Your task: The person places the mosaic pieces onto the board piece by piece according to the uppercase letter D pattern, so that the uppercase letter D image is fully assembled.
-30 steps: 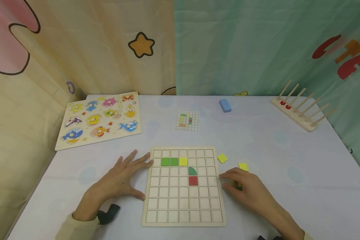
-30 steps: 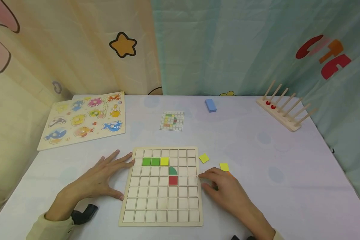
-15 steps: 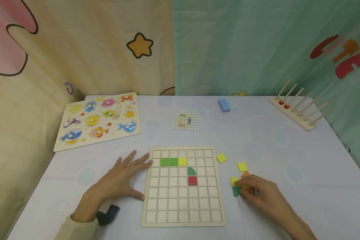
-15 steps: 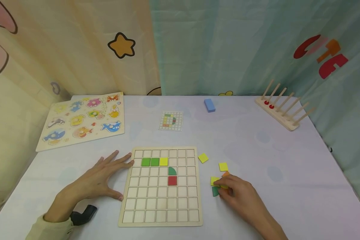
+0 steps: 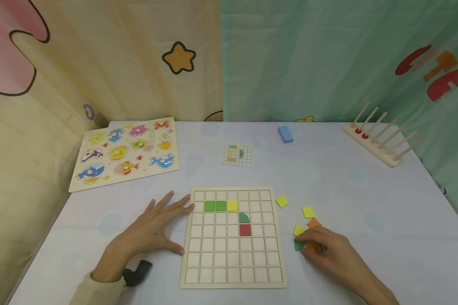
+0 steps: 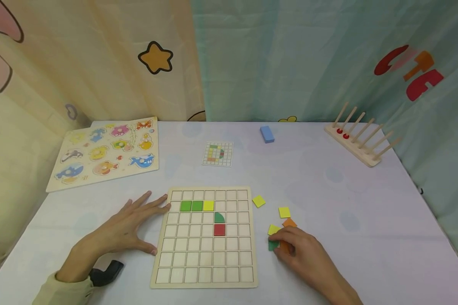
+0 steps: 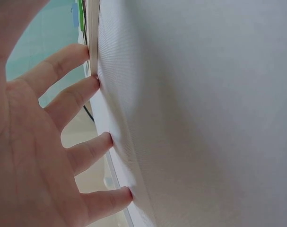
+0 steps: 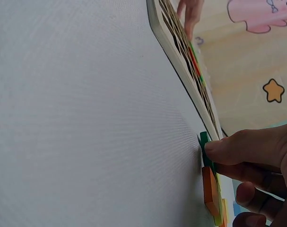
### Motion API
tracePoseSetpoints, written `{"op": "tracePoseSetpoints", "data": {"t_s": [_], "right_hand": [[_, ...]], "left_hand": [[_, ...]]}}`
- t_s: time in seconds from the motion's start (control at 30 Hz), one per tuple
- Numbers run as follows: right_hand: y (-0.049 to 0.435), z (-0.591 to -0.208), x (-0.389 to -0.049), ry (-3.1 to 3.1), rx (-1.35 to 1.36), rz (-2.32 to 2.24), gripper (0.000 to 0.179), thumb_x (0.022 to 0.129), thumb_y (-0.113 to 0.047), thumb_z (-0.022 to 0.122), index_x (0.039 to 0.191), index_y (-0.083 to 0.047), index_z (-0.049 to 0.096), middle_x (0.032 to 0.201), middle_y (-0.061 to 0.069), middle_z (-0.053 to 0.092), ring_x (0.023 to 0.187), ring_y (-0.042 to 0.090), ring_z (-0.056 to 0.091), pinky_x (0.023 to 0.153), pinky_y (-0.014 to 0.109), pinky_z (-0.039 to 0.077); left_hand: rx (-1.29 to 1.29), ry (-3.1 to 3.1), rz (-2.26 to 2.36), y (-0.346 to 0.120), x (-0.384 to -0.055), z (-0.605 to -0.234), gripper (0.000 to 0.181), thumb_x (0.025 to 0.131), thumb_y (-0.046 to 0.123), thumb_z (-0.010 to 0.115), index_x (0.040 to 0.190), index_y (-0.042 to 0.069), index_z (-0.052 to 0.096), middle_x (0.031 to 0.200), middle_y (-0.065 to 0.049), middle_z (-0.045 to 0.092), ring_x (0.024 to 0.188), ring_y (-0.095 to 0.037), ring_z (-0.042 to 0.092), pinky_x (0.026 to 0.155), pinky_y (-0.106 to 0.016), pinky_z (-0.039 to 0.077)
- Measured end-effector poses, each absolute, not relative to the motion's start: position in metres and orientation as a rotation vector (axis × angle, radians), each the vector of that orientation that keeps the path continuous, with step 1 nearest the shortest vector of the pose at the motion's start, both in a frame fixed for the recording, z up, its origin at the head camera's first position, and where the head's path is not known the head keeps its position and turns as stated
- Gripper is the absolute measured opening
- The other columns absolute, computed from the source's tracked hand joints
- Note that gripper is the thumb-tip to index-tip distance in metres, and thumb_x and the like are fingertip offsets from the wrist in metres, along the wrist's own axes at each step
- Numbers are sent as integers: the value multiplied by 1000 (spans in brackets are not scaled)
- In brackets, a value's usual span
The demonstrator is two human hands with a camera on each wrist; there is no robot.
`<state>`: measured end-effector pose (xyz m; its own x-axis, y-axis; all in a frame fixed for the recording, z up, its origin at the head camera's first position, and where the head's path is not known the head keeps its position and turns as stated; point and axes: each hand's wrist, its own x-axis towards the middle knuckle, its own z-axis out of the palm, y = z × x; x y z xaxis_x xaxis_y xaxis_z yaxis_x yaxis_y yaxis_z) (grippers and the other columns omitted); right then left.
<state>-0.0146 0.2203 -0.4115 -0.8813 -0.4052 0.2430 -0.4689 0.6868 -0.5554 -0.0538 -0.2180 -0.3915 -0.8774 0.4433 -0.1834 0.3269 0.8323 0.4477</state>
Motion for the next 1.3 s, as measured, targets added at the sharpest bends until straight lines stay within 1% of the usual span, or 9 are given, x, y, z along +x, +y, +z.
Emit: {"op": "tracePoseSetpoints", "data": {"t_s": [0.23, 0.33, 0.43, 0.53, 0.67, 0.87, 1.0, 1.2, 1.3], "right_hand": [[217, -409, -14, -2823, 766, 940, 51, 62, 1, 89, 102, -27, 74, 100, -20, 68, 85, 1, 60, 72, 14, 48], [216, -409, -15, -2841, 753, 892, 50, 62, -2, 89, 102, -28, 74, 102, -20, 69, 92, 2, 63, 77, 18, 52], [217, -409, -15, -2850, 770, 880, 47, 63, -3, 89, 100, -28, 75, 101, -20, 69, 91, 3, 63, 75, 24, 54], [218, -412, -17, -2821, 816, 891, 42, 63, -4, 89, 96, -27, 76, 99, -20, 69, 88, 2, 63, 72, 21, 54], [220, -414, -19, -2762, 868, 912, 39, 62, -3, 89, 92, -25, 77, 96, -20, 69, 85, 2, 64, 71, 13, 51], [219, -412, -22, -2704, 888, 931, 38, 61, -3, 89, 92, -23, 78, 94, -17, 70, 87, 6, 67, 75, 7, 48], [214, -410, -25, -2689, 901, 988, 40, 62, -2, 89, 93, -23, 78, 96, -17, 70, 89, 5, 67, 78, 6, 47], [197, -408, -30, -2662, 993, 1108, 35, 68, -4, 86, 97, -22, 78, 98, -16, 70, 89, 4, 62, 71, 8, 46], [186, -408, -34, -2658, 1054, 1117, 33, 72, -6, 85, 99, -22, 77, 100, -16, 69, 92, 5, 63, 77, 10, 48]], "left_hand": [[580, 2736, 588, -218, -53, -392, 109, 52, 65, 83, 147, 24, 48, 160, 2, 28, 148, -40, 10, 111, -72, 7], [582, 2736, 592, -218, -54, -392, 109, 52, 65, 83, 147, 24, 48, 160, 1, 29, 148, -40, 10, 111, -72, 8], [578, 2731, 588, -218, -54, -392, 110, 52, 65, 83, 147, 24, 48, 160, 2, 28, 149, -39, 9, 111, -72, 7], [569, 2722, 587, -218, -55, -392, 110, 52, 65, 83, 148, 25, 47, 161, 3, 26, 149, -38, 8, 112, -70, 6], [577, 2716, 604, -218, -55, -392, 110, 52, 64, 83, 148, 24, 47, 161, 3, 26, 149, -38, 7, 112, -71, 5], [576, 2718, 602, -218, -55, -391, 109, 52, 63, 84, 147, 24, 47, 161, 3, 27, 149, -39, 8, 112, -71, 6], [585, 2728, 592, -218, -54, -390, 108, 53, 64, 83, 147, 24, 47, 160, 2, 28, 149, -40, 9, 111, -72, 7], [588, 2729, 583, -218, -55, -390, 108, 53, 65, 83, 147, 23, 48, 160, 2, 28, 149, -40, 9, 111, -72, 7], [583, 2732, 580, -218, -55, -392, 109, 53, 66, 82, 147, 24, 48, 160, 2, 28, 149, -39, 9, 112, -71, 7]]}}
